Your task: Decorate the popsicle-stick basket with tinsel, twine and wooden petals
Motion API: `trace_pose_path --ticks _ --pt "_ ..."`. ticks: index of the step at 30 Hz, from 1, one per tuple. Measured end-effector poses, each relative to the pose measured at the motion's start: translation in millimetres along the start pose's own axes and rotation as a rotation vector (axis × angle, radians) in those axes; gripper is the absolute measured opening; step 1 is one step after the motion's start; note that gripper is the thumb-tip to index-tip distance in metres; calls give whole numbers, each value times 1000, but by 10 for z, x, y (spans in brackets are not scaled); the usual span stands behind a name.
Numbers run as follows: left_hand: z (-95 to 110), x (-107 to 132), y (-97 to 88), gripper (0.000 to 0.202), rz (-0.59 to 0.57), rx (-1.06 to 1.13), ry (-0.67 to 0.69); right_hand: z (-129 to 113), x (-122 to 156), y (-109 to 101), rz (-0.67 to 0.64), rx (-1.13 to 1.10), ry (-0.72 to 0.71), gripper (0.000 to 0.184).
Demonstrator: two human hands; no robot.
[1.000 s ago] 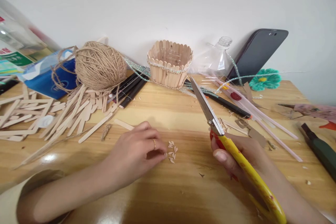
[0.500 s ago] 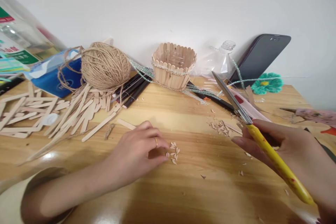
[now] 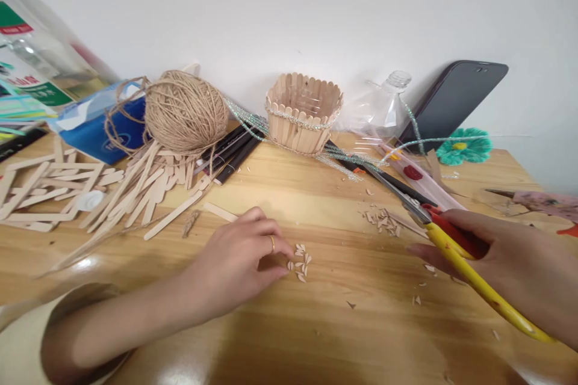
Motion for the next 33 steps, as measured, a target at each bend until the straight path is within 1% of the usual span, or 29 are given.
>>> trace_pose_path --ticks 2,3,7,9,13,16,24,30,33 --pt "5 -6 2 9 9 9 -4 23 -8 67 -126 116 9 36" --pt "6 -9 4 8 10 13 -7 15 -10 92 -167 154 10 34" --pt "-2 -14 8 8 2 23 -29 -58 -20 120 -156 189 74 25" --pt "-8 -13 -1 10 13 20 -31 -84 -28 156 -157 204 82 23" --pt "-6 -6 -19 15 41 6 -14 -75 -55 231 -143 259 36 31" --pt "8 0 -15 13 32 12 -2 -54 -67 253 -143 250 47 33" --pt "-14 -8 -6 11 -4 8 -41 -170 -109 256 -247 234 72 32" --pt "17 11 13 12 -15 -18 25 -219 -116 273 -274 232 54 30" --pt "36 20 10 13 0 1 65 -202 -117 276 -253 236 51 28"
Point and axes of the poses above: each hand's wrist, its own x-axis away from the middle knuckle, its own y-axis out of the palm, z = x × y, the point moved 6 cm from there along -x, towards the middle knuckle, and after that the axes turned 11 degrees about -y, right-handed, at the moved point
